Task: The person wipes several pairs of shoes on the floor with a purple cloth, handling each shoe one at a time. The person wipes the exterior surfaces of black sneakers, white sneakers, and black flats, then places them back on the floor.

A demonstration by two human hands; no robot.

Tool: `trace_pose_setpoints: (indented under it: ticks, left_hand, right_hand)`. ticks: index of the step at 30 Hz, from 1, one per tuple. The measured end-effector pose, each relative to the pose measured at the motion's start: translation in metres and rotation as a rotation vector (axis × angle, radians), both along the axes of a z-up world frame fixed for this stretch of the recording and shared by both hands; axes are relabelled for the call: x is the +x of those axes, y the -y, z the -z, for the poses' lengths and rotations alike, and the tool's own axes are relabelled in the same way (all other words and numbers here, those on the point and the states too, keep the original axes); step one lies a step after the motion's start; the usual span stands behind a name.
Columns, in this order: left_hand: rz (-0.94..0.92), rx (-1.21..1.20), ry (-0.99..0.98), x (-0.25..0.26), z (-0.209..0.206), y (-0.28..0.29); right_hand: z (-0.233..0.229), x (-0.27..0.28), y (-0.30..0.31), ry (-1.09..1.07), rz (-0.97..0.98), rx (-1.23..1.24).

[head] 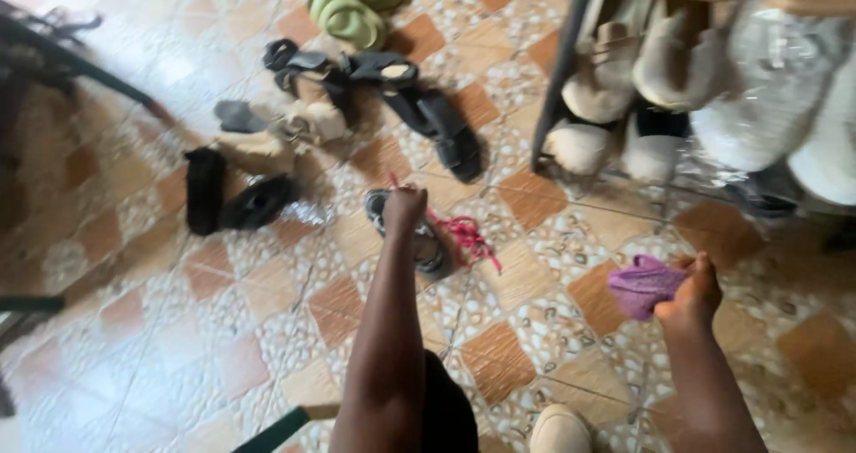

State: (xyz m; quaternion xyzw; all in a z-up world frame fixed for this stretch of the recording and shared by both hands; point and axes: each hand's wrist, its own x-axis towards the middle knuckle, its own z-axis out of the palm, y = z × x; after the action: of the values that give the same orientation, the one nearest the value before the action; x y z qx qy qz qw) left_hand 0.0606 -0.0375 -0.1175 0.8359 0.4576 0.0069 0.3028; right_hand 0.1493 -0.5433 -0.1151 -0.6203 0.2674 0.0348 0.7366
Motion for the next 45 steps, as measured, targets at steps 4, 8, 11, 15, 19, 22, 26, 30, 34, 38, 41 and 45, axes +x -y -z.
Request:
trace_pose_setpoints:
  ticks: [4, 8, 11, 15, 19, 22, 26, 30, 34, 38, 41, 45]
  left_hand:
    - [-0.17, -0.07, -0.13, -0.052, 0.024, 0.002]
    - [0.041, -0.248, -0.253, -0.067, 0.108, -0.006]
    - [0.025, -0.461, -0.28, -0.047, 0.096, 0.007]
    - [-0.403, -0.803, 0.095, -0.022, 0.189, 0.018]
    - [-0.917, -1.268, 0.469, -0.01, 0.237, 0.003]
    - [-1.252, -1.355, 0.938, -0.014, 0.265, 0.01]
    - [-1.45, -1.322, 1.293, -0.021, 0.227, 0.005]
    - [-1.205, -1.343, 1.412, -0.021, 0.171, -0.002]
    - [-0.707, -1.338, 1.38, 0.008, 0.121, -0.007]
    - [-0.501, -1.472, 1.512, 0.013, 0.025, 0.003]
    - [-0.32, -1.684, 1.591, 0.004, -0.098, 0.036]
    - [0.1, -1.612, 1.574, -0.023, -0.144, 0.056]
  right_hand:
    - [0.043, -0.03, -0.033, -0.666, -0.214, 0.509]
    - [-0.001, -0.051, -0.082, -0.516, -0.829, 0.567]
    - [0.004, -0.044, -0.104, -0.342, -0.913, 0.469]
    - [0.054, -0.031, -0.109, 0.046, -0.89, -0.72]
    - [0.038, -0.017, -0.121, -0.031, -0.706, -0.074]
    - [-0.02, -0.021, -0.119, -0.34, -0.707, 0.433]
    - [-0.054, -0.022, -0.112, -0.156, -0.732, 0.639]
    - [-0.033, -0.016, -0.108, -0.42, -0.704, 0.586]
    - [-0.039, 0.004, -0.124, -0.105, -1.175, -0.409]
    - [-0.089, 0.016, -0.159, 0.417, -1.128, -0.765]
    - [-0.133, 0.021, -0.18, 0.451, -0.984, -0.328]
    - [-0.18, 0.03, -0.189, 0.522, -0.912, 0.479]
